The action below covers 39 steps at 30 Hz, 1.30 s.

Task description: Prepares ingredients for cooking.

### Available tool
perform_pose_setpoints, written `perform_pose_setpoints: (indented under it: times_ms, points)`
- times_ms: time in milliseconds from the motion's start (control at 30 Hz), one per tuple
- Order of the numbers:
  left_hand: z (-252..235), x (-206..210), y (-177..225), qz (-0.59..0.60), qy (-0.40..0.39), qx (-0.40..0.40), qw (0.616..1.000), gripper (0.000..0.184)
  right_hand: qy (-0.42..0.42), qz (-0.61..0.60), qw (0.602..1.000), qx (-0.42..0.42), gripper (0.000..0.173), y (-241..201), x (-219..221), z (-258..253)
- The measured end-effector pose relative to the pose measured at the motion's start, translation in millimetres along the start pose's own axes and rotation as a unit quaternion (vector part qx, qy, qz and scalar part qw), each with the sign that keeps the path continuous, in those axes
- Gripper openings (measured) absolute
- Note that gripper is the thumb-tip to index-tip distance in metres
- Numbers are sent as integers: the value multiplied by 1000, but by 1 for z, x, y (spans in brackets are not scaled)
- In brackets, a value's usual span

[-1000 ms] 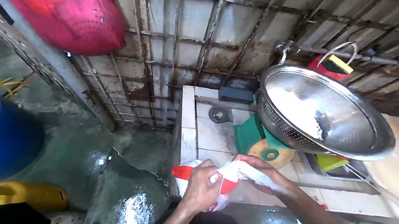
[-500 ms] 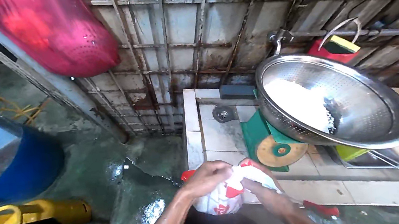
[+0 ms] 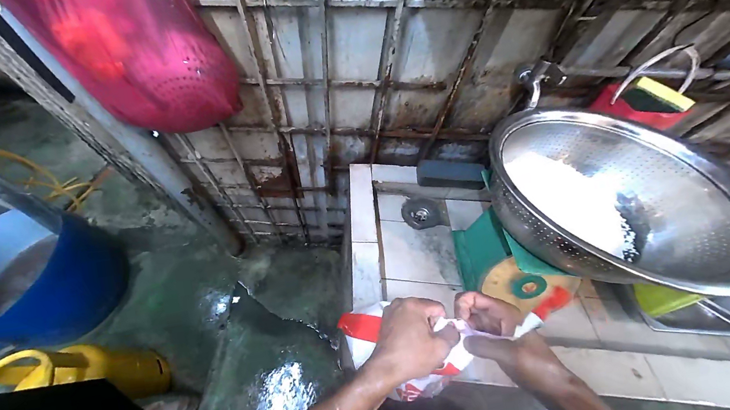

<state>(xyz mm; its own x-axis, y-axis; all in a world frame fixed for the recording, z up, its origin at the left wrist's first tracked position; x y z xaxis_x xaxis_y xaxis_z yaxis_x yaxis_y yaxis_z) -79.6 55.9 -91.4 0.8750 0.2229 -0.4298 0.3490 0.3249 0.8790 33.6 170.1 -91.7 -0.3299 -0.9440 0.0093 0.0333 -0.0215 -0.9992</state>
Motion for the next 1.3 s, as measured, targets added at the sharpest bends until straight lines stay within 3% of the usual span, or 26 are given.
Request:
perform_pose_setpoints:
  times_ms: [133, 333, 433, 567, 667, 800, 867, 933, 1000, 1100, 1300]
  points:
    - [-3, -5, 4, -36, -7, -46, 998, 28, -6, 78, 996, -42, 34, -20, 1, 0]
    - [-3, -7, 2, -57, 138, -22, 988, 23, 34, 258, 952, -160, 20, -7, 6, 14]
    - [4, 1, -10, 11, 250, 22, 968, 26, 46, 185, 970, -154, 24, 10, 2, 17]
    - [10, 12, -27, 128, 321, 66, 936, 26, 55, 94, 979, -173, 25, 33, 5, 15]
    - [11, 14, -36, 146, 298, 71, 941, 21, 41, 65, 981, -178, 29, 48, 7, 10]
    - [10, 5, -35, 87, 118, 98, 984, 19, 92, 115, 970, -192, 28, 50, 15, 10]
    - [12, -3, -33, 46, 31, 103, 993, 30, 125, 94, 970, -187, 27, 49, 14, 8]
    - [14, -6, -31, 14, 2, 99, 995, 47, 143, 54, 974, -166, 29, 44, 15, 6]
    - [13, -6, -30, 3, 0, 93, 996, 54, 153, 18, 978, -139, 29, 38, 18, 5]
    - [9, -4, -29, -16, 37, 110, 993, 33, 142, -15, 982, -121, 30, 36, 16, 7]
    - [13, 9, -42, 50, 251, 142, 956, 14, 75, -16, 990, -119, 28, 45, 6, 4]
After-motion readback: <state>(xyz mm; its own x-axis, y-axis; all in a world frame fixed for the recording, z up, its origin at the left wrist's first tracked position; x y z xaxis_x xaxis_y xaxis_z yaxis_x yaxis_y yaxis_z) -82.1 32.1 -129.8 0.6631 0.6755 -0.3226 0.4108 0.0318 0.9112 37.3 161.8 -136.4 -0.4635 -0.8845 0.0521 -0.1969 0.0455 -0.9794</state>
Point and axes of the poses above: each hand's wrist, its own z-axis away from the middle knuckle, its own x-axis out of the palm, y = z × x, the point moved 5 cm from there along -z, towards the middle knuckle, and after that the axes turned 3 degrees about x, right-handed, at the moved point
